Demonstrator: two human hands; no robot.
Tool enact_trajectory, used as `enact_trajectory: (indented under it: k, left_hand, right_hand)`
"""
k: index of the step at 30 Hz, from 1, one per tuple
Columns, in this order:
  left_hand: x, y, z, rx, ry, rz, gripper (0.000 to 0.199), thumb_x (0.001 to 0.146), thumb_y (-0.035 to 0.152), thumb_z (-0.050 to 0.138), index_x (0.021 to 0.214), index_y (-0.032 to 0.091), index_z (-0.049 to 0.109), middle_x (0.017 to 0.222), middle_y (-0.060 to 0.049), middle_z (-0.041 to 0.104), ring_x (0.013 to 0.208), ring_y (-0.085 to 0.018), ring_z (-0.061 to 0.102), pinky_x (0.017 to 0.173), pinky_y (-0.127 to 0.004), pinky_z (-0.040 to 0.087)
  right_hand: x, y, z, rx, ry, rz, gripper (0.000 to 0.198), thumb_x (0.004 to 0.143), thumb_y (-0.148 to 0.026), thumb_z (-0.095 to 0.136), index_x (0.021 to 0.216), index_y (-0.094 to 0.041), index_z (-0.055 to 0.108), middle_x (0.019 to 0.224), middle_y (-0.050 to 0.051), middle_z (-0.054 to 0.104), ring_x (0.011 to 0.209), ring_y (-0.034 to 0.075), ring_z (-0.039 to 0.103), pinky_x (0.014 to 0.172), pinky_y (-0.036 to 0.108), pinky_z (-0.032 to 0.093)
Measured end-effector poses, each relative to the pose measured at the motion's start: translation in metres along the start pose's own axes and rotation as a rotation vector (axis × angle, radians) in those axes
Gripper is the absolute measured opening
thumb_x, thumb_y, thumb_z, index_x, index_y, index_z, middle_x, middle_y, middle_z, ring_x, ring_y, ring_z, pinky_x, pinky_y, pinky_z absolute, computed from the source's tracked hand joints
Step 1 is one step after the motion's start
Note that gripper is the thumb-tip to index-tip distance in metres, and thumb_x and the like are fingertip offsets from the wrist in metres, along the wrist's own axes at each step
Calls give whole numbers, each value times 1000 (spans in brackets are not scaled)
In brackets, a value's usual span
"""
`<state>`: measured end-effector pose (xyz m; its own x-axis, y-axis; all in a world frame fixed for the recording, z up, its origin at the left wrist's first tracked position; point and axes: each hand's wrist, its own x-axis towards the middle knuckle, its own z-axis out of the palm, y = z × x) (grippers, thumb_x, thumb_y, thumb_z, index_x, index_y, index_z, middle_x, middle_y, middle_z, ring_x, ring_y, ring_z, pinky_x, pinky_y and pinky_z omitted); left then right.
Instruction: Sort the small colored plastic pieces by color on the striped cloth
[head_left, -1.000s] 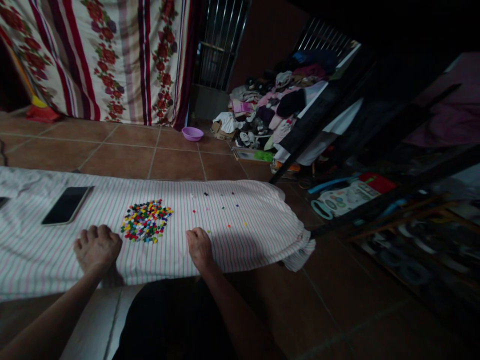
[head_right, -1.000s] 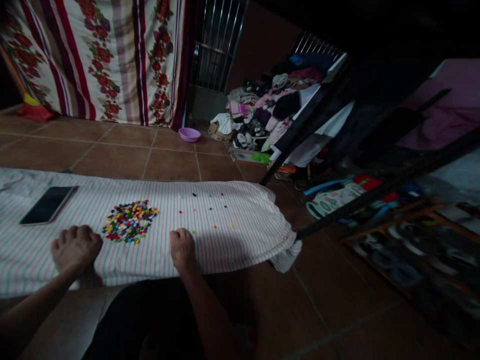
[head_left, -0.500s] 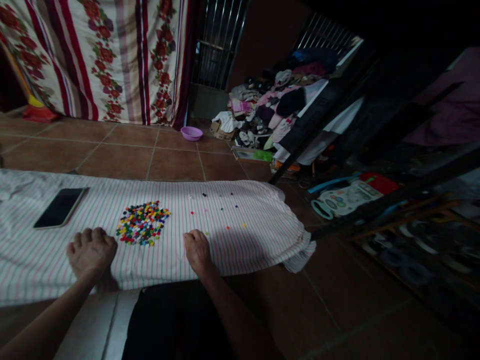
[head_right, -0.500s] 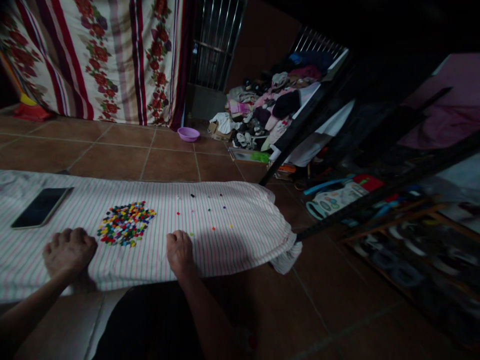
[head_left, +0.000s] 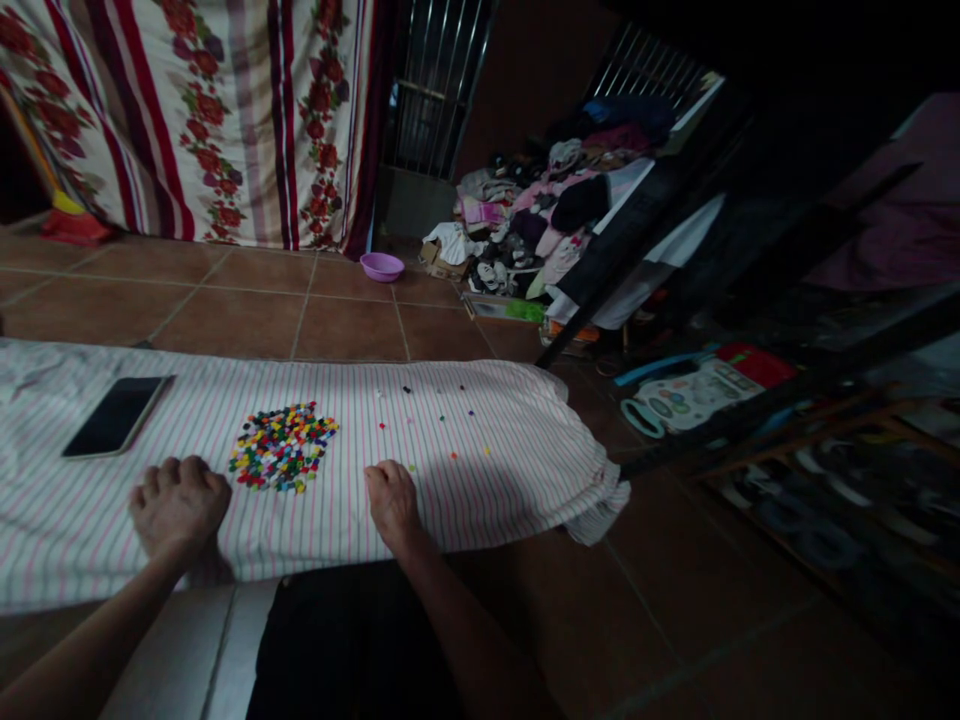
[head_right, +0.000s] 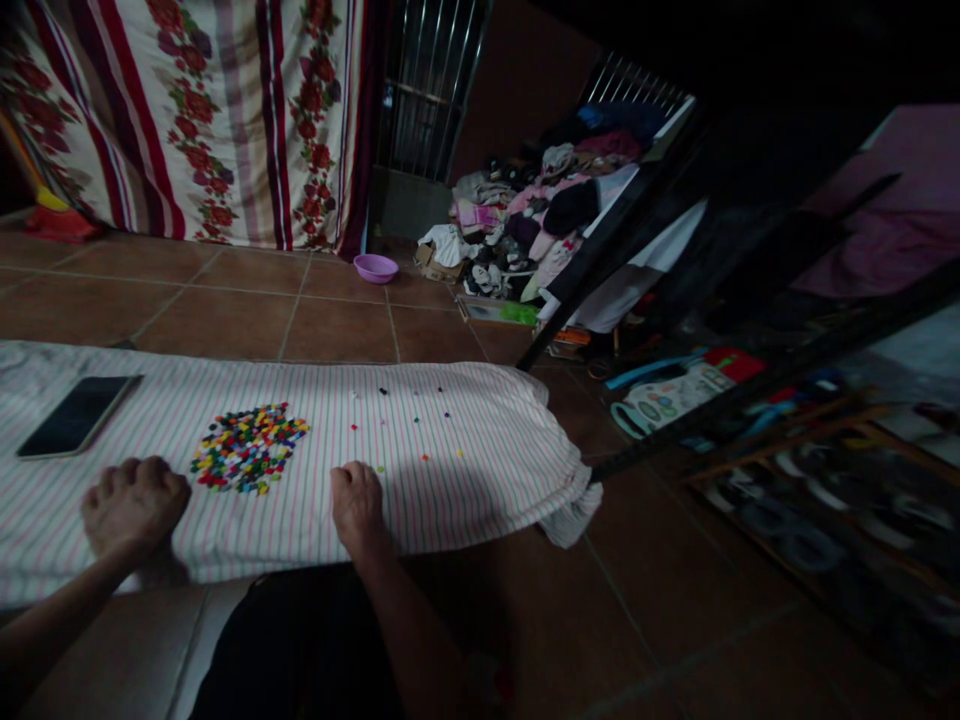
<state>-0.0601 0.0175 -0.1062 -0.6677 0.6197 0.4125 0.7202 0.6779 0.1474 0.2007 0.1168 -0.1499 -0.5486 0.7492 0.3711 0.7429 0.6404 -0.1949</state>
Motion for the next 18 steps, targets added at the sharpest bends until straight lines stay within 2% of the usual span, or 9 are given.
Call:
enact_trajectory:
  k: [8, 14, 18]
  left_hand:
    - [1, -3, 3, -25, -19, -9, 29, 85, 28, 36, 98, 17, 61, 105, -16, 61, 111, -33, 50, 90, -48, 37]
    - [0, -2, -1, -19, -12, 3, 33, 89, 29, 32, 98, 14, 61, 104, -19, 60, 113, -33, 50, 91, -48, 37]
    - [0, 0, -10, -112, -113, -16, 38, 90, 30, 31, 107, 11, 59, 118, -22, 56, 121, -34, 46, 98, -51, 35]
  right_hand:
    - [0, -1, 2, 5, 8, 26, 17, 95, -15, 52, 91, -21, 66, 87, 4, 62, 87, 17, 54, 78, 28, 41]
    - [-1, 0, 4, 24, 24, 38, 17, 94, -13, 52, 92, -22, 67, 87, 3, 61, 86, 17, 54, 77, 27, 42]
    - [-1, 0, 6, 43, 67, 37, 15, 92, -13, 55, 92, -21, 67, 88, 4, 61, 87, 17, 53, 78, 27, 42]
